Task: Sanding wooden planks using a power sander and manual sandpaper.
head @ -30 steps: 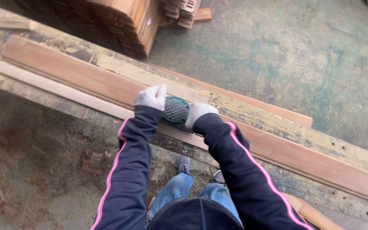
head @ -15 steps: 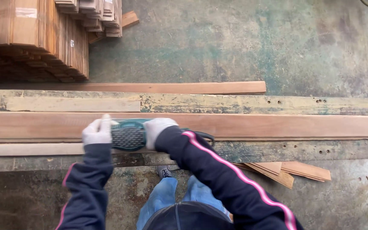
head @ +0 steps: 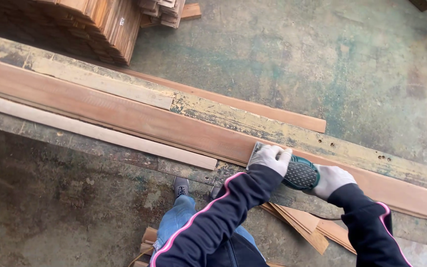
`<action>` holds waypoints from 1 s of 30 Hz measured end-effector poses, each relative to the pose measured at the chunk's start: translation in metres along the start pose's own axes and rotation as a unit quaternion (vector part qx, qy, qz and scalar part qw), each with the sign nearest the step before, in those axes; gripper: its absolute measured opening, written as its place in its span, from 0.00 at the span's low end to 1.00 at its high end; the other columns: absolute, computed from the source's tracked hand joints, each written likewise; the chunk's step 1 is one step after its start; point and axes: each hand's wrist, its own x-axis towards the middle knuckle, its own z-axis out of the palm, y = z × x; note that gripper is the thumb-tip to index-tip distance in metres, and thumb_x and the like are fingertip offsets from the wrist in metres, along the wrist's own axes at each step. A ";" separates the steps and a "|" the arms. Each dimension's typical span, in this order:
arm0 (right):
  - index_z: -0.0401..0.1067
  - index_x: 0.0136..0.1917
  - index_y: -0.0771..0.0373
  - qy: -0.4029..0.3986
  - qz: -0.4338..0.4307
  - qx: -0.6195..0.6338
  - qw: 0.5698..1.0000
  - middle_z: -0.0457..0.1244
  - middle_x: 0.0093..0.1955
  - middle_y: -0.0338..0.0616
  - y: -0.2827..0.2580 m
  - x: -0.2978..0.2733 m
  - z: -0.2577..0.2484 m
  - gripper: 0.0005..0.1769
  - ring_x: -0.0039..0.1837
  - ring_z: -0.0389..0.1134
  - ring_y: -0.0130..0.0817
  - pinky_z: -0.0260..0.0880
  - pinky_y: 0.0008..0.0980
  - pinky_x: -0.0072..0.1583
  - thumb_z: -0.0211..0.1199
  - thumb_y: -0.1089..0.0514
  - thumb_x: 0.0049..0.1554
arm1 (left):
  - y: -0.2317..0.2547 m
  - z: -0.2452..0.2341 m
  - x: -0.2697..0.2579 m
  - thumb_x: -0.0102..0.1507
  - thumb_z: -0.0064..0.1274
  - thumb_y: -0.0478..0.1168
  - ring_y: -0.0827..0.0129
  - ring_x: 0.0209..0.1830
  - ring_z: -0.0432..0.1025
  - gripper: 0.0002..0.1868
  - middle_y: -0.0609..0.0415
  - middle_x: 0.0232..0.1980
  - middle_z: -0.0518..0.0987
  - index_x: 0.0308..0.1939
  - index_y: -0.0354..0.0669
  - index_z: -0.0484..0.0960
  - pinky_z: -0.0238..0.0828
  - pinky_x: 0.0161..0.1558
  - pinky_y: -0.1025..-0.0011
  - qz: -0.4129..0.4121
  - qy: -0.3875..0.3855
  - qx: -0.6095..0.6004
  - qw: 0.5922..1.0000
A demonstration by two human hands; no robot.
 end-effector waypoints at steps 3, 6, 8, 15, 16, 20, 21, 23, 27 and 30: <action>0.77 0.52 0.54 0.017 0.003 0.018 1.000 0.73 0.48 0.53 0.037 0.007 0.014 0.28 0.56 0.73 0.52 0.74 0.44 0.58 0.71 0.37 0.43 | 0.006 0.034 0.001 0.67 0.51 0.56 0.49 0.43 0.77 0.21 0.41 0.42 0.81 0.36 0.41 0.83 0.72 0.49 0.56 0.028 0.029 -0.027 0.999; 0.77 0.51 0.53 0.018 0.011 0.043 0.999 0.73 0.47 0.53 0.048 0.012 0.018 0.28 0.55 0.73 0.52 0.74 0.44 0.57 0.72 0.38 0.42 | 0.024 0.039 0.007 0.66 0.49 0.59 0.48 0.42 0.78 0.24 0.41 0.43 0.82 0.36 0.40 0.83 0.72 0.47 0.54 -0.024 0.021 0.028 0.999; 0.78 0.49 0.54 0.034 -0.009 0.036 0.999 0.73 0.45 0.53 0.052 0.017 0.023 0.26 0.53 0.74 0.51 0.74 0.43 0.56 0.72 0.39 0.42 | 0.037 0.031 0.011 0.67 0.46 0.63 0.46 0.43 0.78 0.30 0.38 0.42 0.82 0.38 0.38 0.84 0.72 0.47 0.51 -0.024 0.010 0.120 0.992; 0.77 0.49 0.58 -0.061 0.080 0.031 0.995 0.75 0.39 0.53 0.013 0.009 -0.004 0.23 0.44 0.77 0.48 0.80 0.43 0.52 0.67 0.40 0.49 | 0.025 0.033 0.012 0.67 0.42 0.61 0.47 0.38 0.79 0.29 0.40 0.37 0.84 0.35 0.40 0.86 0.72 0.45 0.49 -0.031 0.058 0.187 0.980; 0.77 0.49 0.56 -0.027 0.047 0.022 0.998 0.74 0.40 0.53 0.017 0.014 0.000 0.24 0.47 0.76 0.49 0.78 0.43 0.53 0.70 0.39 0.46 | 0.023 0.032 0.014 0.68 0.42 0.60 0.46 0.38 0.79 0.29 0.39 0.37 0.84 0.35 0.40 0.86 0.72 0.45 0.49 -0.029 0.062 0.170 0.983; 0.78 0.48 0.55 0.018 -0.004 0.010 1.000 0.73 0.43 0.53 0.018 0.020 0.009 0.24 0.51 0.74 0.52 0.75 0.45 0.55 0.72 0.40 0.43 | 0.013 0.026 0.013 0.69 0.40 0.58 0.44 0.38 0.79 0.28 0.40 0.37 0.84 0.35 0.40 0.87 0.72 0.45 0.47 -0.014 0.067 0.150 0.986; 0.78 0.48 0.55 0.019 -0.006 0.008 1.000 0.73 0.43 0.53 0.017 0.024 0.010 0.24 0.51 0.74 0.52 0.75 0.45 0.55 0.72 0.40 0.43 | 0.013 0.022 0.014 0.69 0.40 0.58 0.44 0.38 0.79 0.28 0.40 0.37 0.84 0.35 0.40 0.87 0.72 0.45 0.47 -0.015 0.069 0.149 0.986; 0.78 0.48 0.55 0.018 -0.002 -0.012 1.000 0.73 0.44 0.54 0.015 0.029 0.014 0.25 0.52 0.74 0.52 0.75 0.45 0.56 0.71 0.38 0.44 | 0.012 0.015 0.013 0.69 0.39 0.58 0.45 0.38 0.79 0.28 0.40 0.37 0.84 0.35 0.41 0.87 0.72 0.46 0.48 -0.019 0.077 0.151 0.985; 0.78 0.49 0.55 0.020 -0.005 -0.015 1.000 0.72 0.44 0.55 0.002 0.031 0.011 0.25 0.52 0.75 0.52 0.75 0.45 0.56 0.71 0.39 0.43 | 0.011 -0.003 0.014 0.69 0.40 0.57 0.44 0.38 0.79 0.28 0.40 0.37 0.84 0.35 0.41 0.87 0.72 0.46 0.48 -0.031 0.062 0.161 0.984; 0.77 0.49 0.56 0.022 -0.023 -0.021 0.999 0.72 0.44 0.55 -0.006 0.029 0.008 0.25 0.52 0.74 0.53 0.75 0.45 0.55 0.70 0.39 0.45 | 0.010 -0.014 0.012 0.69 0.40 0.56 0.46 0.39 0.79 0.27 0.41 0.37 0.84 0.34 0.41 0.86 0.73 0.47 0.50 -0.012 0.047 0.139 0.989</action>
